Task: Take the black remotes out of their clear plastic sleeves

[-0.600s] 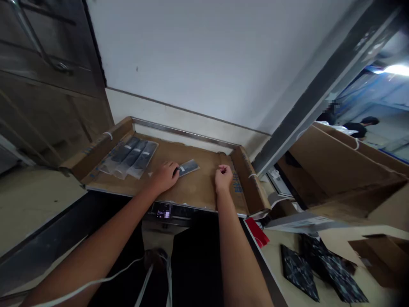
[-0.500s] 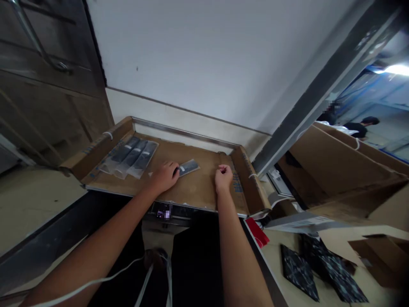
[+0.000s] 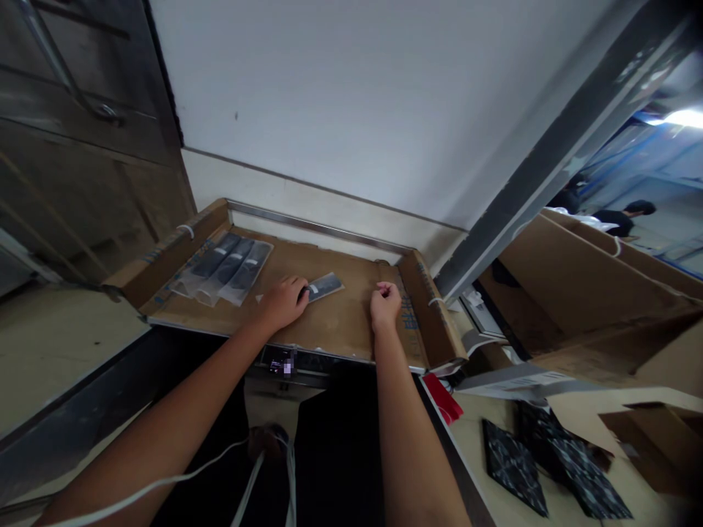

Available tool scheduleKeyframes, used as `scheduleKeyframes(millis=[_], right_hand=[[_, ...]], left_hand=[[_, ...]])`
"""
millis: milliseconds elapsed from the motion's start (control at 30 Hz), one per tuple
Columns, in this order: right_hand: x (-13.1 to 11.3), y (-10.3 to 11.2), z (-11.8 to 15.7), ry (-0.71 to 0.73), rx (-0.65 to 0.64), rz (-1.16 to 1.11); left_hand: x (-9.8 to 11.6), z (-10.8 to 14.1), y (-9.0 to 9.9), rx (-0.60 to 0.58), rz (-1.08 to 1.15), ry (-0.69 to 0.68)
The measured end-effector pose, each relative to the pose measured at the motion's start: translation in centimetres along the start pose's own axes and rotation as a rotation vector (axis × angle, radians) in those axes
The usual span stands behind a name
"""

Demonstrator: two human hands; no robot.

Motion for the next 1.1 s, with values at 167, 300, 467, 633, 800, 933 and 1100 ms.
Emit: scheduleKeyframes(millis=[167, 300, 467, 633, 800, 933, 1100], right_hand=[[-0.02, 0.05, -0.03, 0.016, 0.009, 0.002], [0.04, 0.02, 0.02, 0.010, 0.013, -0.007], [0.12, -0.01, -0.04, 0.009, 0.012, -0.011], [0.31, -0.12, -0.13, 0.005, 0.003, -0.004], [0.36, -0.16, -0.15, 0.006, 0.005, -0.011], [0.52, -0.20, -0.25, 0.013, 0.005, -0.002], [0.60, -0.20, -0.28, 0.019, 0.007, -0.005]], left_hand=[[-0.05, -0.02, -0.02, -0.003, -0.006, 0.004], [-0.18, -0.09, -0.17, -0.006, 0.002, 0.005], [-0.22, -0.09, -0.21, 0.005, 0.017, -0.003], [-0.18, -0.06, -0.24, 0.002, -0.010, -0.007], [-0.07, -0.04, -0.14, 0.001, -0.006, -0.007], [-0.10, -0.03, -0.13, -0.001, 0.004, -0.003], [-0.17, -0.06, -0.19, -0.009, -0.006, 0.011]])
Point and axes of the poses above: each hand's wrist, its own z-axis away from the middle knuckle, its own y-axis out of the back of the hand, x = y × z, the point moved 10 cm from there along -z, towards the middle knuckle, and after that the axes turned 6 degrees about z, right-handed, at the moved point
